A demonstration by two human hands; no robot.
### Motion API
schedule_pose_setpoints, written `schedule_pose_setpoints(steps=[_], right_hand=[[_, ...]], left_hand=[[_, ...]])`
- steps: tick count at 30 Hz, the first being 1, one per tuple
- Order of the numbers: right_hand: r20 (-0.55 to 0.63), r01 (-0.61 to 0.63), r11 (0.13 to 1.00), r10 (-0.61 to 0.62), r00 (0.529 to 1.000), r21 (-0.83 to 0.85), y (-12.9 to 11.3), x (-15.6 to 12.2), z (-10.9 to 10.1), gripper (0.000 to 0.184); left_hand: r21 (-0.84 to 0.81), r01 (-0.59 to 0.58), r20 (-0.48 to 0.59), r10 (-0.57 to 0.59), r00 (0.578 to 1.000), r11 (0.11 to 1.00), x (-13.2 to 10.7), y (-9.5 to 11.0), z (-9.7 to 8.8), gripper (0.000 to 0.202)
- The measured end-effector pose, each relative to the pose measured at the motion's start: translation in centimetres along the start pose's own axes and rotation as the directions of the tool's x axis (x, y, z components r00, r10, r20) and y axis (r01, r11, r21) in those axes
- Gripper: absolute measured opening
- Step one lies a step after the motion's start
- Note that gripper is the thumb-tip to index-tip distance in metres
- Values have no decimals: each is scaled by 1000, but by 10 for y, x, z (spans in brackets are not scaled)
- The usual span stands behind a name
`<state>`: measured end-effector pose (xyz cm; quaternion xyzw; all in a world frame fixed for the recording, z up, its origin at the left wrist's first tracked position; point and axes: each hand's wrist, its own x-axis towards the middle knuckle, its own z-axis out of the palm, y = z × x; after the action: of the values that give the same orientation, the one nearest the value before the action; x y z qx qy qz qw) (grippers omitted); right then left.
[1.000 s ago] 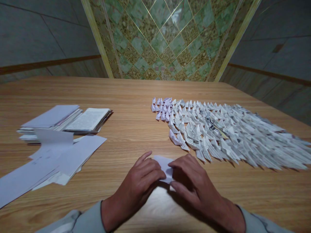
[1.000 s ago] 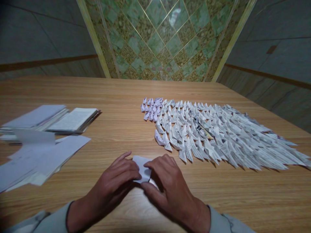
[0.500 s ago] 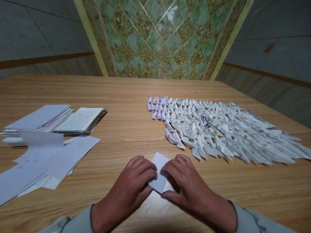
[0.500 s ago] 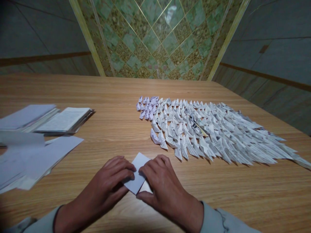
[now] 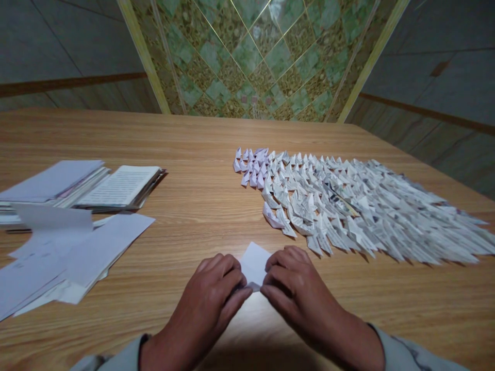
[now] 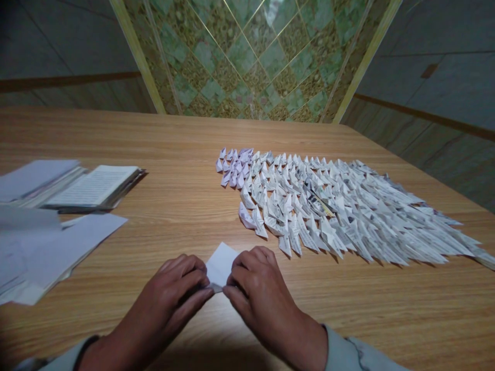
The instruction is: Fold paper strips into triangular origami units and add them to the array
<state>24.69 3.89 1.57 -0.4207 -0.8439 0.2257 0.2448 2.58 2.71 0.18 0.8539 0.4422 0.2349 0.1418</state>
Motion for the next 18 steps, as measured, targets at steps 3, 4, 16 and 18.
schedule_pose_setpoints(steps=[3, 4, 16, 18], right_hand=[[-18, -37, 999, 36, 999, -24, 1, 1, 4, 13], [-23, -39, 999, 38, 999, -33, 1, 1, 6, 13], [-78, -74, 988, 64, 995, -134, -1, 5, 14, 18], [-78, -77, 988, 66, 995, -137, 0, 5, 14, 18]], left_hand=[[37, 36, -6, -36, 999, 999, 2, 0, 0, 14], [47, 49, -8, -48, 999, 998, 2, 0, 0, 14], [91, 98, -27, -95, 995, 991, 4, 0, 2, 19], [95, 113, -18, -112, 994, 989, 4, -1, 2, 19]])
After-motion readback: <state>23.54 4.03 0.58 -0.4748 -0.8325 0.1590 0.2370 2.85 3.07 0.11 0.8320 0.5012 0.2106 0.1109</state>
